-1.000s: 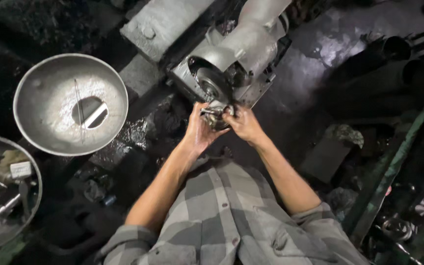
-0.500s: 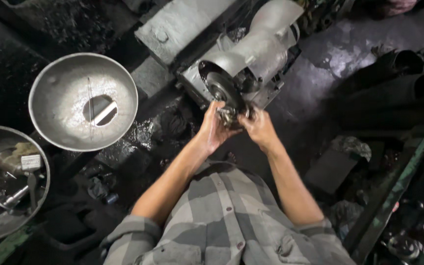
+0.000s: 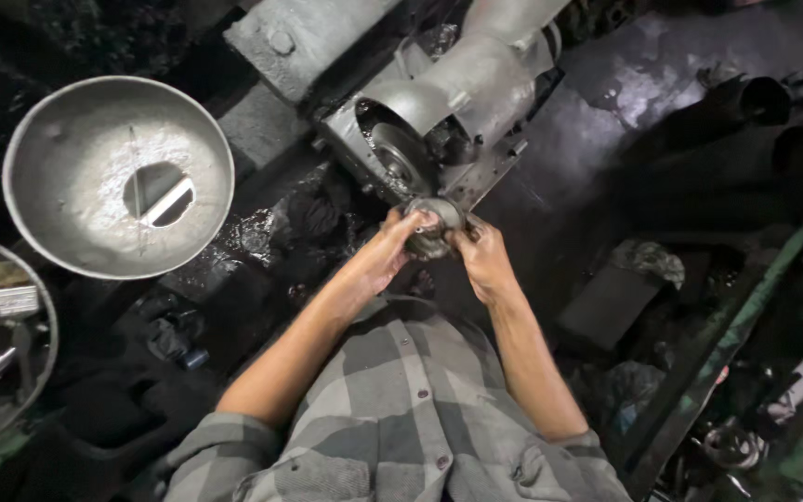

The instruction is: The person holds small cast metal ring parts against a spinning bench grinder, rotating each piece to grind its edges, then moves to a basin where they wash the parts in water, scrub them with a brush, pour liquid from a bottle over them, and pick at details with a thin wire tool.

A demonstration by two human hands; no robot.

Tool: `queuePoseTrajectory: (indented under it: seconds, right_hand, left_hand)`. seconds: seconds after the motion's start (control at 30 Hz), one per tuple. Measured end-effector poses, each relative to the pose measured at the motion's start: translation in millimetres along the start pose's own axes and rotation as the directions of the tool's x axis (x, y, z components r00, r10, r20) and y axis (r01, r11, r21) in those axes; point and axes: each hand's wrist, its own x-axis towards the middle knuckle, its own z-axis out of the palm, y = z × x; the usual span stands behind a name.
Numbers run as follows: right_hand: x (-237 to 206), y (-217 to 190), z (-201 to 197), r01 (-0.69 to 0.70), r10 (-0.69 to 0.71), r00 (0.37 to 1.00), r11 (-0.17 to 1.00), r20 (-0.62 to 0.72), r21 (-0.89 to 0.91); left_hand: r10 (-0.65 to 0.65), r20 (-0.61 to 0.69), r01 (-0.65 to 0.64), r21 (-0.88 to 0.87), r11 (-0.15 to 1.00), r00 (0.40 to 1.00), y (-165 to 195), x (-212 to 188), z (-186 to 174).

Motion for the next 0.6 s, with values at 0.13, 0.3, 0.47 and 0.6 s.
queuePoseTrajectory:
  seconds: [0.13,0.3,0.47,0.6]
  right_hand:
    - [17.2,-10.8,11.0,0.029,-0.035,0.999,0.958,-0.017,-0.285]
    - [18.0,-13.7,21.3,0.087,-0.096,0.995,0.919,-0.004,-0.385]
    - [16.1,-15.7,23.5,0.115,-0.118,0.993,0.952,0.007,-0.282]
    - [17.7,-8.6,23.8,0.096,-0.109,0.994,0.909,-0.009,-0.406]
  left_hand:
    - [-0.071,0.046,0.081,-0.284,0.955,0.996,11.1,6.6,-5.0]
    - [-0.118,-0.024,0.108,-0.254,0.961,0.993,18.8,9.2,-19.2]
    - [-0.078,-0.014,0.072,-0.251,0.965,0.997,14.1,13.1,-17.3]
    - [-0.061,-0.031,0.051,-0.245,0.968,0.998,9.8,16.7,-23.0]
